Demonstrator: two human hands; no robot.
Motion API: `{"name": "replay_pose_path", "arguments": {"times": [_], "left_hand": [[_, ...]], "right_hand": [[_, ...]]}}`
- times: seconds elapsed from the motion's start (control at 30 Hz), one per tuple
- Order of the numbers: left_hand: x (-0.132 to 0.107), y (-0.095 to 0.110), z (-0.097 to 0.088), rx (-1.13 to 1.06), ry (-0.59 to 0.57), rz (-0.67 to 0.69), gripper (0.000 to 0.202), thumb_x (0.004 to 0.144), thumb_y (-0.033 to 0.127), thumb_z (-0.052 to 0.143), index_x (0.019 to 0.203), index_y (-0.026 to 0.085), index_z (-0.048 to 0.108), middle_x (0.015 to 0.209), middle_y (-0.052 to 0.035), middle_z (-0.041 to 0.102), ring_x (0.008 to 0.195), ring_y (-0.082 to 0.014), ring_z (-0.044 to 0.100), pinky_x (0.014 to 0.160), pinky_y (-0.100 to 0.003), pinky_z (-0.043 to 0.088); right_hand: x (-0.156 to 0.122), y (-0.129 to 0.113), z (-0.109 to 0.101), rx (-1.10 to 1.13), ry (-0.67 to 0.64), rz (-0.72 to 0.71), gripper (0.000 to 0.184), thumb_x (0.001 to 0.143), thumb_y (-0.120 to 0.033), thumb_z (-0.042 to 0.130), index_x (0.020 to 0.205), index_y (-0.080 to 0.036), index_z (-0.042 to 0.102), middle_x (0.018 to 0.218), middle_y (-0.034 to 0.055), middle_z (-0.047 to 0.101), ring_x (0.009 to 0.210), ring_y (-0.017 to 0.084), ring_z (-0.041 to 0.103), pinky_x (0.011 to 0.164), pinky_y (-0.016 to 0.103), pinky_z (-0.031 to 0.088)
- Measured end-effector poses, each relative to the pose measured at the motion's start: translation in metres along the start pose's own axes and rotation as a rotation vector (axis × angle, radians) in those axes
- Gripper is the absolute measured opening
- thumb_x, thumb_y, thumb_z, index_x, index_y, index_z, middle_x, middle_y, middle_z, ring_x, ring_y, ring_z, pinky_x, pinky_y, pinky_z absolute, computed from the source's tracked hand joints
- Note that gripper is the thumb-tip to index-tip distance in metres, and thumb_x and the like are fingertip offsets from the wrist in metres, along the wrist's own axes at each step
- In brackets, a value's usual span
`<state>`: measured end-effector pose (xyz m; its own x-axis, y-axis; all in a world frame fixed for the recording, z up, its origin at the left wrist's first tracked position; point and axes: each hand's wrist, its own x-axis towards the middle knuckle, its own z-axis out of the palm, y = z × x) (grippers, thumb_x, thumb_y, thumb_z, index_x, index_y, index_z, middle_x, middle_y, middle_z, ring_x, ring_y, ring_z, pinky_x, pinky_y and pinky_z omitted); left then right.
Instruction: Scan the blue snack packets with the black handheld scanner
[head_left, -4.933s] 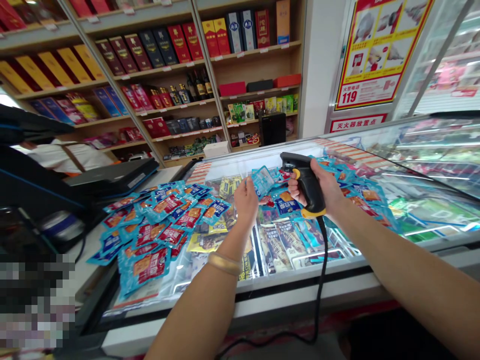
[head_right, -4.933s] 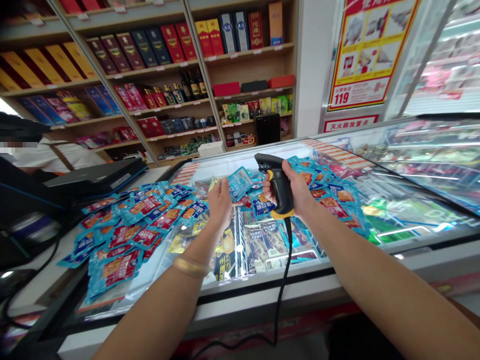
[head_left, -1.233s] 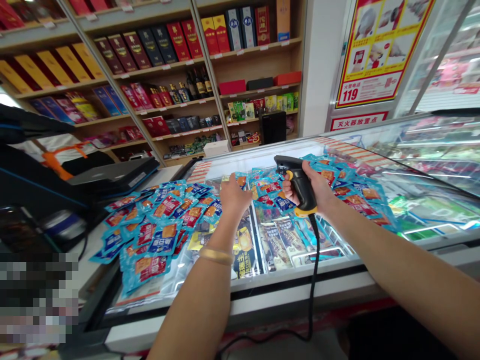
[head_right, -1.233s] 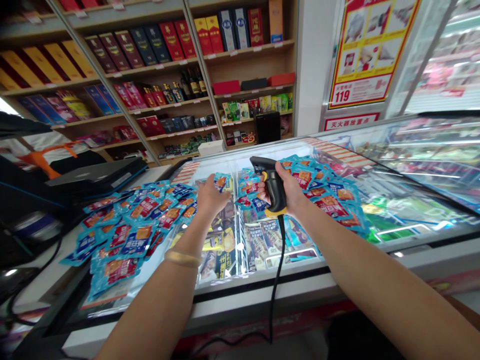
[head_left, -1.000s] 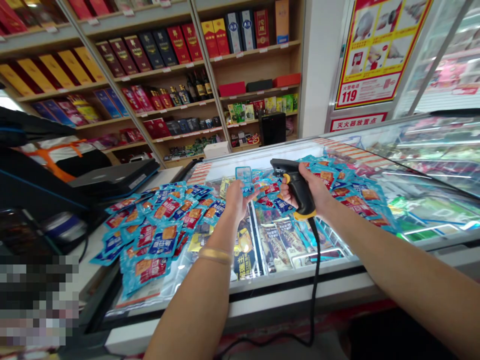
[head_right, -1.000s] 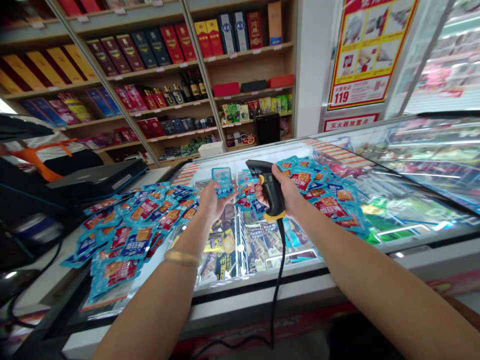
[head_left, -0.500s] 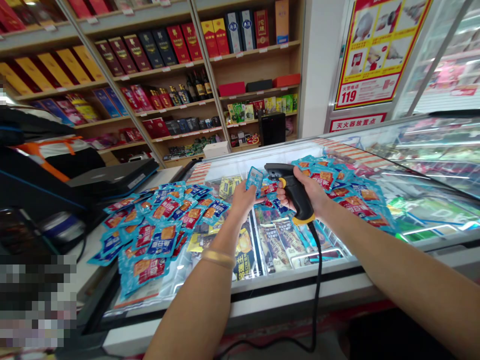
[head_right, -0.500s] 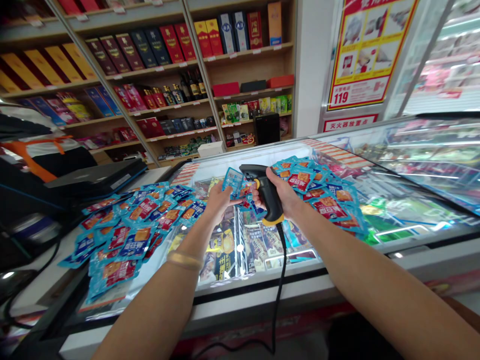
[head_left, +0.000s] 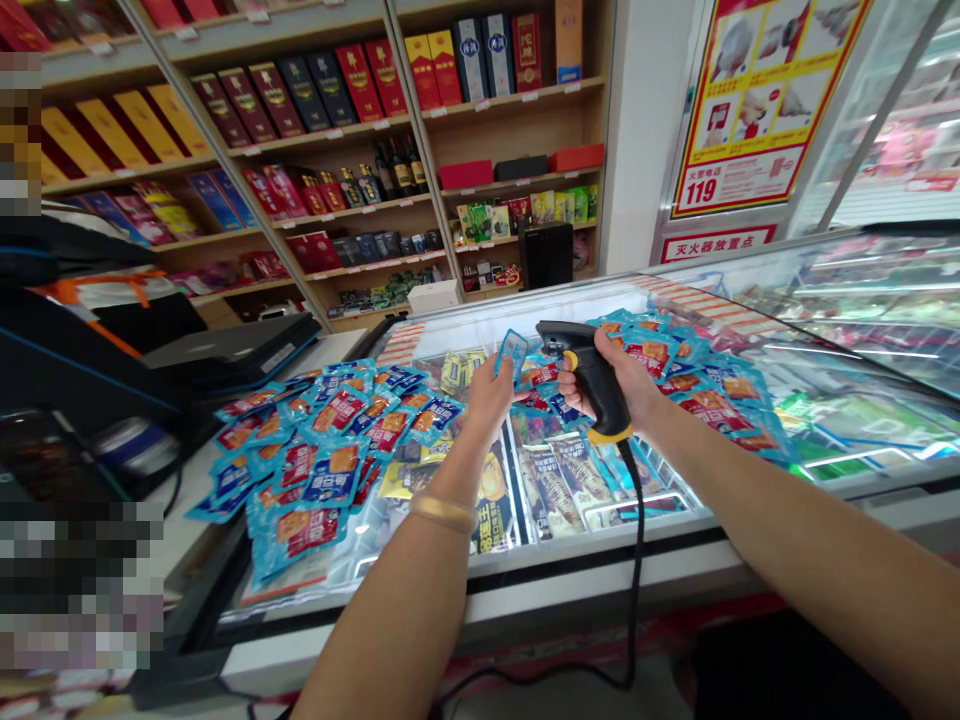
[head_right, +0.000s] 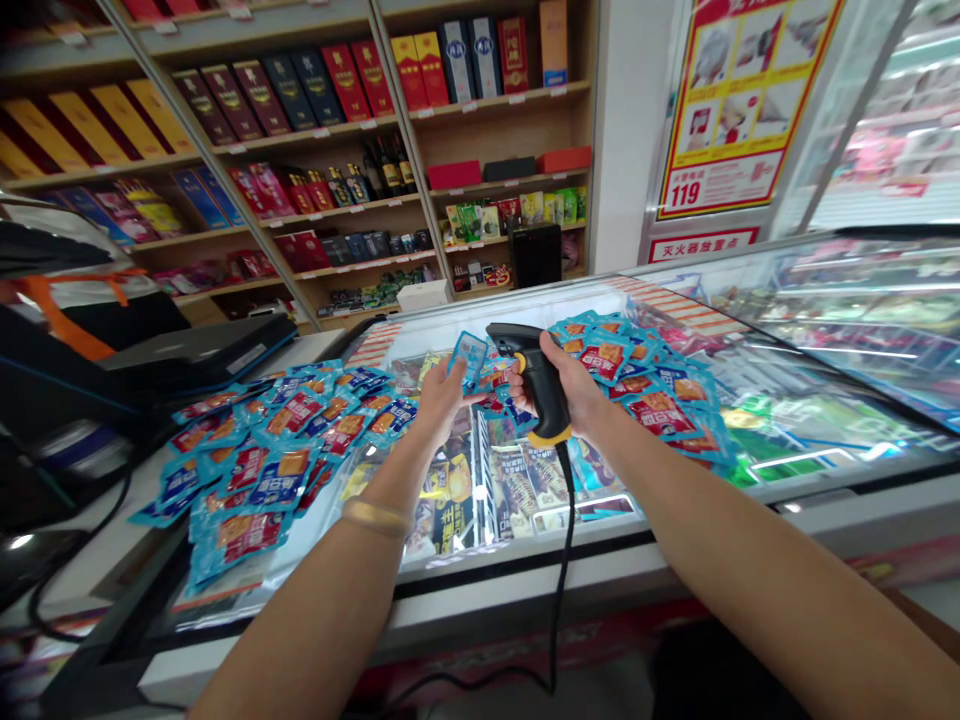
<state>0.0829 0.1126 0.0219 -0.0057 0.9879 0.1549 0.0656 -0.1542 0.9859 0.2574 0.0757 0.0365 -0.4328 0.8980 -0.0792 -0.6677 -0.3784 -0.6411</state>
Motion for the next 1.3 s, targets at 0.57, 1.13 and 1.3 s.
{"name": "replay_pose_path", "arguments": {"times": [0.57,1.13,1.3], "left_hand": [[-0.046,0.011,-0.190,1.306,0.384,0.160,0.056,0.091,0.044,0.039,0.143,0.022,0.042,0.147,-0.0187,0.038,0.137,-0.0381,0.032,0.109,-0.060,0.026],[-0.048,0.018,-0.153,1.358,0.292,0.206,0.062,0.092,0.050,0.039,0.148,0.022,0.032,0.156,-0.0164,0.022,0.144,-0.0400,0.013,0.111,-0.064,0.015],[-0.031,0.020,-0.080,1.172,0.076,0.302,0.062,0.091,0.044,0.044,0.146,0.018,0.033,0.152,-0.0181,0.033,0.142,-0.0346,0.026,0.112,-0.058,0.024]], "right_hand": [[0.061,0.094,0.092,0.049,-0.093,0.248,0.051,0.094,-0.059,0.037,0.080,-0.013,0.055,0.061,0.0067,0.059,0.053,0.013,0.057,0.052,0.022,0.051],[0.046,0.055,0.070,0.053,-0.075,0.189,0.055,0.094,-0.062,0.032,0.079,-0.014,0.054,0.062,0.0062,0.056,0.055,0.013,0.055,0.049,0.022,0.050],[0.025,0.004,0.029,0.037,-0.009,0.048,0.051,0.093,-0.060,0.034,0.083,-0.015,0.053,0.064,0.0057,0.056,0.056,0.013,0.055,0.051,0.023,0.051]]}}
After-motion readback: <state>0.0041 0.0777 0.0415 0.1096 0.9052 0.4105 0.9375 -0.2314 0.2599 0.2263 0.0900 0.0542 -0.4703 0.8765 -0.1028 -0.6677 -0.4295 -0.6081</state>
